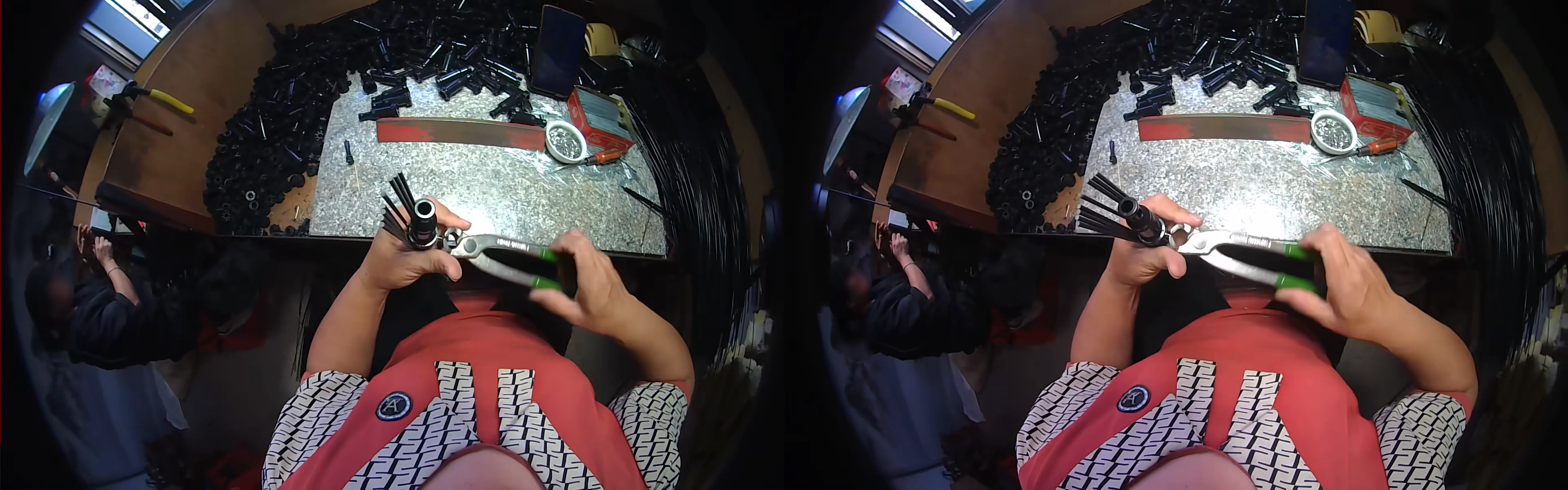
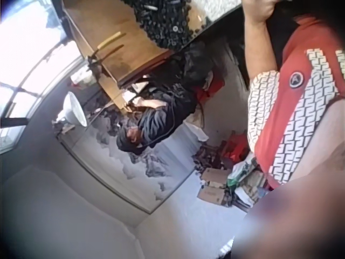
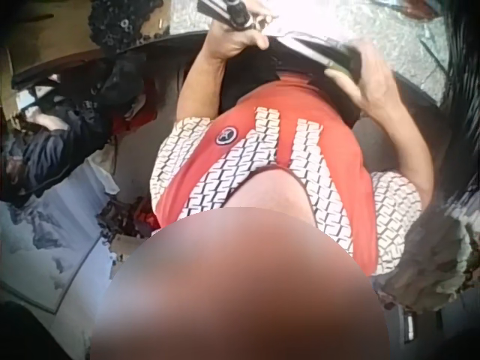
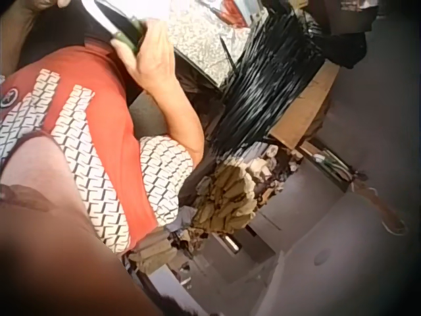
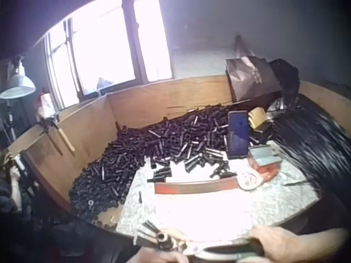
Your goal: Assembling thin metal rods into a central hub using pliers at a production workbench.
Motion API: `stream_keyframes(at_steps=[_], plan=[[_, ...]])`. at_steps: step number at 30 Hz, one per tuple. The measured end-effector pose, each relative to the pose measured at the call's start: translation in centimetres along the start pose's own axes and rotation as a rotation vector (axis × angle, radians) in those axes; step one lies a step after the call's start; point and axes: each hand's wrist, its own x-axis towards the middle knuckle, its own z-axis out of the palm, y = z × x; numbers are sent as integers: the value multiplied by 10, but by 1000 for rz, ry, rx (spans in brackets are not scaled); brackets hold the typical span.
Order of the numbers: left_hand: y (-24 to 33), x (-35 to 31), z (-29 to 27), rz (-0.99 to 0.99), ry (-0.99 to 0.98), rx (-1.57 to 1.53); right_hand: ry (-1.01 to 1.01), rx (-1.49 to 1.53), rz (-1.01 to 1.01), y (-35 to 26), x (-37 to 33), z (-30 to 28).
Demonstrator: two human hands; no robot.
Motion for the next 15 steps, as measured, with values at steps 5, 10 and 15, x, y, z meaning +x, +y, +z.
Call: stream_keyframes(at_steps=[5, 10, 15], plan=[[1, 0, -8, -156, -57, -216, -256, 133, 38, 13, 1, -11], [-6, 2, -3, 5, -224, 61, -822, 1057, 795, 23, 6, -23], [-9, -1, 2, -27, -150, 42, -616, 302, 308, 5, 15, -27]])
